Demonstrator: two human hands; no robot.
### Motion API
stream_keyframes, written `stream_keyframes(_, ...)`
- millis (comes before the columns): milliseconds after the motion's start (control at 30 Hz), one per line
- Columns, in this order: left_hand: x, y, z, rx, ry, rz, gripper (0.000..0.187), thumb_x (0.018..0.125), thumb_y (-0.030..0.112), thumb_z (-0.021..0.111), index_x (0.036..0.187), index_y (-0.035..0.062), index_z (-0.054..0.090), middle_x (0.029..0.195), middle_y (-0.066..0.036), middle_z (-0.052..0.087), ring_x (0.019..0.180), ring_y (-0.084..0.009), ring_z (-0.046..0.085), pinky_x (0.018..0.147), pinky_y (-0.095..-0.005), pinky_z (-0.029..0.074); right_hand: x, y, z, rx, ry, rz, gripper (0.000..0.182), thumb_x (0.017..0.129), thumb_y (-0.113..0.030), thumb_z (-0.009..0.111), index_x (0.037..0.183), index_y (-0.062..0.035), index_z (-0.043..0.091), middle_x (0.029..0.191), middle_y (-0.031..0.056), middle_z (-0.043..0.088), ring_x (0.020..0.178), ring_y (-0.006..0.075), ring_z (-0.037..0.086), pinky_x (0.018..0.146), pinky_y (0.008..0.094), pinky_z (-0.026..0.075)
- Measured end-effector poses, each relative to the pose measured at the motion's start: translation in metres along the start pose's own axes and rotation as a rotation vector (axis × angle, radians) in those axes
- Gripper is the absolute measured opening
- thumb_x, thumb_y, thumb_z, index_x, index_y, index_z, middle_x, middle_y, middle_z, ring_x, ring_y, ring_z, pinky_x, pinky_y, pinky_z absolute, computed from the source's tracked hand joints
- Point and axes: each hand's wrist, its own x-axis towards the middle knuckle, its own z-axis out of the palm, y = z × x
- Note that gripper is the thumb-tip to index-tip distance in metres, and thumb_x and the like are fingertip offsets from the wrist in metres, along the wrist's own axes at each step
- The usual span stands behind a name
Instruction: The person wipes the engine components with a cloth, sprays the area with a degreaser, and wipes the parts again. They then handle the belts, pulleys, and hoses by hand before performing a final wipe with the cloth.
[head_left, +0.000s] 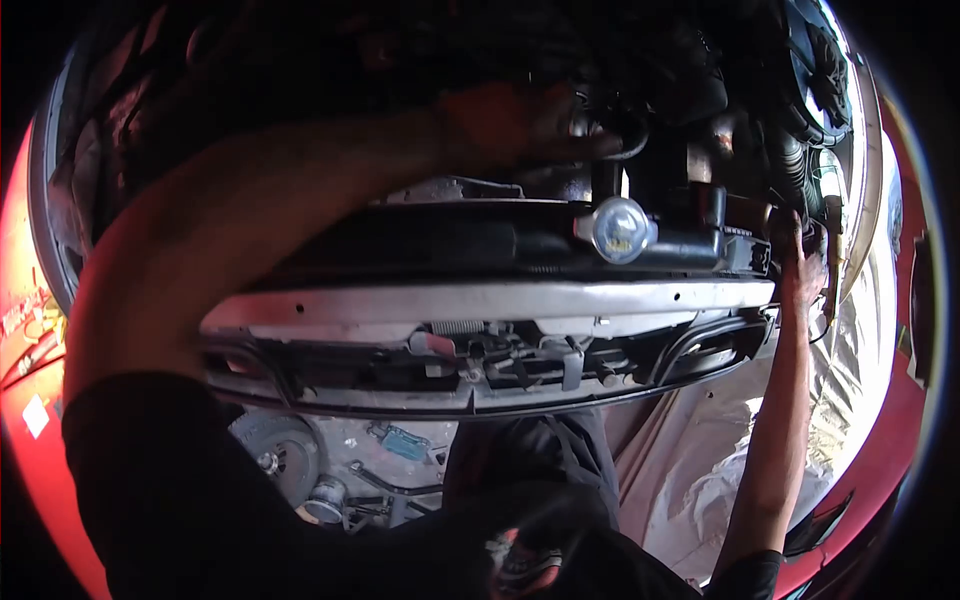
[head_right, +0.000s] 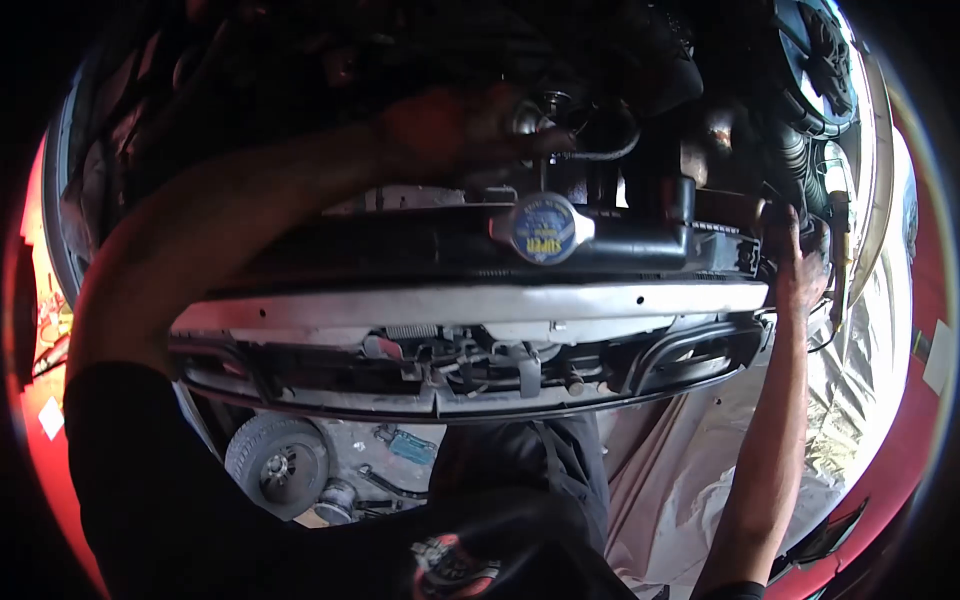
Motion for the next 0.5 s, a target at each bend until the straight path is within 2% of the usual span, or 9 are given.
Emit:
stream_keyframes(33, 0.009, -0.008, 0.005, -0.022, -0.007, 0.041, 0.078, 0.099, 0.065, 0.05, 0.148, 0.0045, 0.043, 0.101, -0.019, 0.067, 0.107, -0.0329, 0.069, 0.096, -0.0442, 0.054, -0.001, -0.001, -0.003, 0.029, 0.016, 0.004, 0.083, 0.094, 0.004, 0.054, 0.157, -0.0455, 0.033, 0.154, 0.0248, 0.044, 0.117, 0.039, 0.065, 0.087, 0.0468, 0.057)
stream_keyframes(100, 0.038, -0.032, 0.027, 0.098, 0.129, 0.263, 0.075, 0.099, 0.06, 0.056, 0.152, 0.0105, 0.037, 0.109, -0.021, 0.065, 0.104, -0.0346, 0.068, 0.091, -0.0465, 0.056, -0.004, -0.001, -0.01, 0.082, 0.037, 0.016, 0.074, 0.098, 0.0, 0.053, 0.156, -0.0443, 0.037, 0.153, 0.0234, 0.045, 0.123, 0.0388, 0.061, 0.095, 0.0468, 0.055)
stream_keyframes(133, 0.056, -0.052, 0.049, 0.181, 0.248, 0.418, 0.073, 0.096, 0.053, 0.061, 0.154, 0.0165, 0.034, 0.111, -0.022, 0.061, 0.101, -0.0353, 0.067, 0.086, -0.0472, 0.057, -0.006, -0.003, -0.012, 0.111, 0.037, 0.019, 0.069, 0.101, -0.003, 0.053, 0.155, -0.0436, 0.039, 0.153, 0.0227, 0.046, 0.125, 0.0388, 0.06, 0.098, 0.0467, 0.053)
stream_keyframes(200, 0.094, -0.094, 0.095, 0.395, 0.559, 0.688, 0.08, 0.092, 0.039, 0.073, 0.158, 0.0286, 0.028, 0.115, -0.022, 0.055, 0.095, -0.0366, 0.066, 0.076, -0.0487, 0.059, -0.004, -0.009, -0.022, 0.301, -0.011, 0.179, 0.057, 0.104, -0.023, 0.053, 0.157, -0.0337, 0.036, 0.145, 0.0237, 0.053, 0.123, 0.0415, 0.061, 0.098, 0.0486, 0.052)
stream_keyframes(233, 0.091, -0.086, 0.091, 0.346, 0.539, 0.684, 0.084, 0.09, 0.034, 0.075, 0.158, 0.0315, 0.027, 0.114, -0.022, 0.053, 0.093, -0.0365, 0.065, 0.073, -0.0483, 0.059, -0.003, -0.013, -0.026, 0.392, -0.024, 0.263, 0.056, 0.106, -0.033, 0.053, 0.159, -0.0288, 0.035, 0.141, 0.0242, 0.057, 0.122, 0.0428, 0.061, 0.098, 0.0496, 0.052)
stream_keyframes(300, 0.098, -0.085, 0.09, 0.324, 0.56, 0.704, 0.089, 0.088, 0.028, 0.078, 0.159, 0.034, 0.025, 0.11, -0.021, 0.051, 0.09, -0.0354, 0.064, 0.069, -0.0473, 0.059, -0.008, -0.007, -0.019, 0.392, -0.001, 0.212, 0.056, 0.105, -0.022, 0.053, 0.158, -0.033, 0.038, 0.147, 0.0232, 0.051, 0.124, 0.0422, 0.06, 0.101, 0.0475, 0.051)
stream_keyframes(433, 0.102, -0.096, 0.093, 0.308, 0.643, 0.753, 0.091, 0.086, 0.024, 0.079, 0.159, 0.033, 0.025, 0.105, -0.02, 0.051, 0.088, -0.0328, 0.064, 0.066, -0.0456, 0.058, -0.017, 0.017, -0.004, 0.115, 0.05, 0.023, 0.078, 0.093, 0.002, 0.056, 0.156, -0.0394, 0.04, 0.152, 0.0204, 0.046, 0.125, 0.0413, 0.058, 0.102, 0.0477, 0.052)
stream_keyframes(500, 0.103, -0.095, 0.091, 0.281, 0.643, 0.745, 0.09, 0.086, 0.021, 0.078, 0.159, 0.0326, 0.027, 0.104, -0.02, 0.051, 0.089, -0.0319, 0.064, 0.065, -0.0448, 0.057, -0.015, 0.025, 0.003, 0.258, -0.035, 0.156, 0.066, 0.095, -0.005, 0.059, 0.154, -0.0311, 0.044, 0.146, 0.0203, 0.051, 0.117, 0.0386, 0.062, 0.096, 0.0464, 0.054)
